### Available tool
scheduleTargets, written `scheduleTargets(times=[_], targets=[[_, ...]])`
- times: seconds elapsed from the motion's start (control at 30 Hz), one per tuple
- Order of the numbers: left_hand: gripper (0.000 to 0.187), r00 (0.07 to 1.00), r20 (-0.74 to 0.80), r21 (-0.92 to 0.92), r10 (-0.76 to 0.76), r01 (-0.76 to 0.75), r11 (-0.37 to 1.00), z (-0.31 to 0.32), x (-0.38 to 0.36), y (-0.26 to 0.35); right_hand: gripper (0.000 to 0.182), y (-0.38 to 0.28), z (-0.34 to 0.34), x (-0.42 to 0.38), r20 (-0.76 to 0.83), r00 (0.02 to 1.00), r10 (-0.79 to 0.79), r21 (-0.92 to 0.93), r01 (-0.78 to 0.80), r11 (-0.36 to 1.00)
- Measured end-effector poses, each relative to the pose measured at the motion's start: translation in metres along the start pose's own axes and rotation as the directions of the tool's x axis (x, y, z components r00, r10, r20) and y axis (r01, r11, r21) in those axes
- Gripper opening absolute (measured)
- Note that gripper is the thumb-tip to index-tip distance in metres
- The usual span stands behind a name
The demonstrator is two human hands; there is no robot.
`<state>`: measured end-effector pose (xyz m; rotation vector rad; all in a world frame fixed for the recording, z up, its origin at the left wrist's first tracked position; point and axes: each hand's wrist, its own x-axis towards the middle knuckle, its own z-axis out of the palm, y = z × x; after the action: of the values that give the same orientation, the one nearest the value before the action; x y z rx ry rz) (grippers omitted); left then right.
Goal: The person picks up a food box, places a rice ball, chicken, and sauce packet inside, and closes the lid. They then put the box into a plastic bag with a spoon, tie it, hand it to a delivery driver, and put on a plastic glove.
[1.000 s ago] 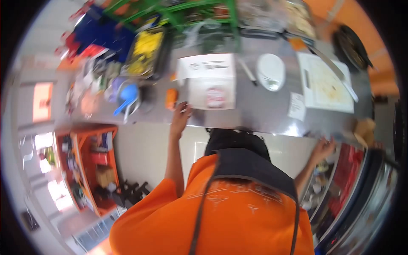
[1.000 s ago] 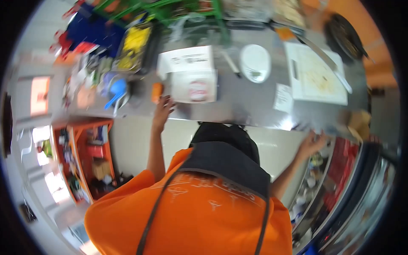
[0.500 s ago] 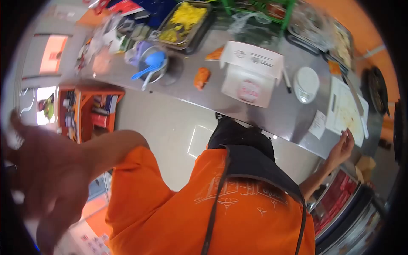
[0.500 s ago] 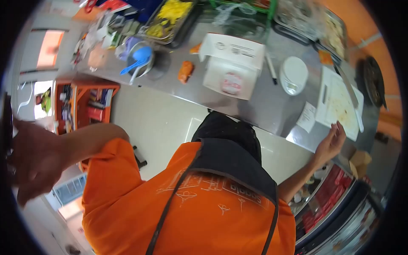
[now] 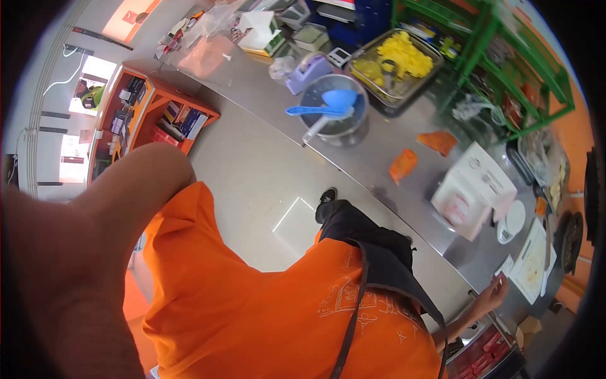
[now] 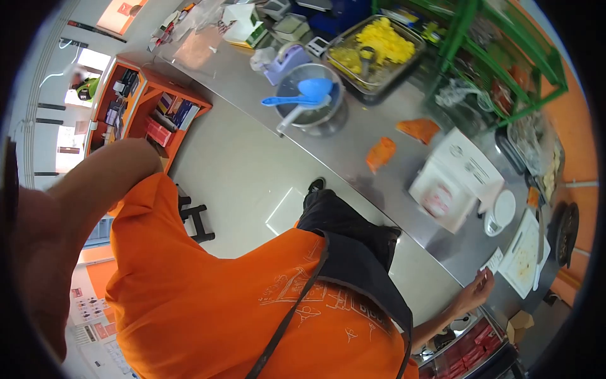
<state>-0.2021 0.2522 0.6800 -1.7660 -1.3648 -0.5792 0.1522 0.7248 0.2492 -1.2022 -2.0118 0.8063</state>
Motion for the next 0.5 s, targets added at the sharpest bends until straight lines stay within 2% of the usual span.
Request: scheduleTargets(times=[0.13, 0.27, 0.4, 0.5], targets=[[0.057, 0.998, -0.053, 0.014, 0.038, -0.037, 0.999, -0.034, -0.09, -0.066, 0.026, -0.073, 0.048, -0.067, -0.073, 0.997, 0.014, -0.098, -0.021, 0.995], [0.056, 0.995, -0.091, 0.015, 0.044, -0.043, 0.999, -0.077, -0.155, -0.123, 0.028, -0.129, 0.104, -0.128, -0.031, 0.994, 0.105, -0.113, -0.108, 0.988], [0.055, 0.99, -0.109, 0.023, 0.085, -0.083, 0.996, -0.115, -0.194, -0.156, 0.025, -0.187, 0.149, -0.143, 0.052, 0.994, -0.096, -0.011, 0.097, 0.995], [0.054, 0.987, -0.145, -0.004, 0.068, -0.07, 0.998, -0.127, -0.216, -0.172, 0.022, -0.217, 0.159, -0.119, 0.151, 0.965, -0.216, -0.156, 0.239, 0.958]])
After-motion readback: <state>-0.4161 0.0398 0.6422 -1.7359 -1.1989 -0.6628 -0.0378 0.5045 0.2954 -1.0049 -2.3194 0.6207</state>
